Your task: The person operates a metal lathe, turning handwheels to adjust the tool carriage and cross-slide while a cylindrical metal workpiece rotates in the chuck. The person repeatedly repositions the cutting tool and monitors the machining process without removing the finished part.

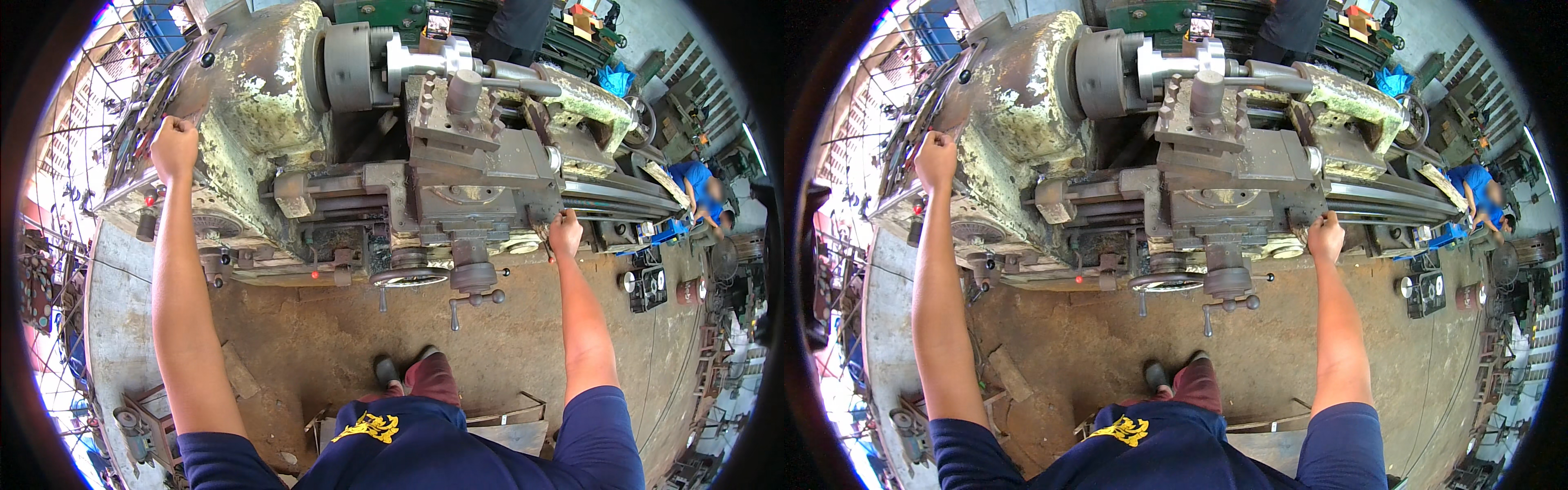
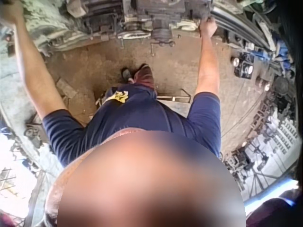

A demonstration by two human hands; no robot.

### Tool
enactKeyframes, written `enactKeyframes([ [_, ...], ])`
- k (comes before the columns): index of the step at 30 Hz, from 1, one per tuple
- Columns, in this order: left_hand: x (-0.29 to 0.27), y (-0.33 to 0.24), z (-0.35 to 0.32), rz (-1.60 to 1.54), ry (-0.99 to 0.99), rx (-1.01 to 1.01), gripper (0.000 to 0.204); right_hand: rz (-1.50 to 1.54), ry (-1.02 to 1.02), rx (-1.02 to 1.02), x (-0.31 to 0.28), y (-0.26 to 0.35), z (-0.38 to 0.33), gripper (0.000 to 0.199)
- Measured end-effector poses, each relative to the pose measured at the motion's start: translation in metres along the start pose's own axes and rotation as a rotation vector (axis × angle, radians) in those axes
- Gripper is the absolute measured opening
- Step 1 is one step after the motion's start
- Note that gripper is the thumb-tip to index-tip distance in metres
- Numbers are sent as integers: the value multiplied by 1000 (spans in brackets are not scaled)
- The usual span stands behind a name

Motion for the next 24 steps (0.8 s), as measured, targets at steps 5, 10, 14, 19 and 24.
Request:
enactKeyframes([
  [5,1,1,0,3,-10,-4,21,-23,24,30,-1,2,0,19],
  [10,2,2,0,3,-12,-16,20,-28,17,41,-1,4,-1,19],
  [14,3,3,1,-5,-1,-9,21,-53,25,41,-2,6,-1,18],
  [19,3,4,2,9,8,-16,23,-51,18,17,-4,8,-2,17],
  [24,2,2,1,3,-9,12,22,-45,-4,-2,-4,8,-2,17],
])
Point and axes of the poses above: each hand's wrist, its own z-axis towards the middle knuckle, its own x-axis out of the palm, y = z × x, the point moved 4 cm from there along z, towards the middle knuckle, and after that the axes turned 8 degrees about -x, right-handed, at the moved point
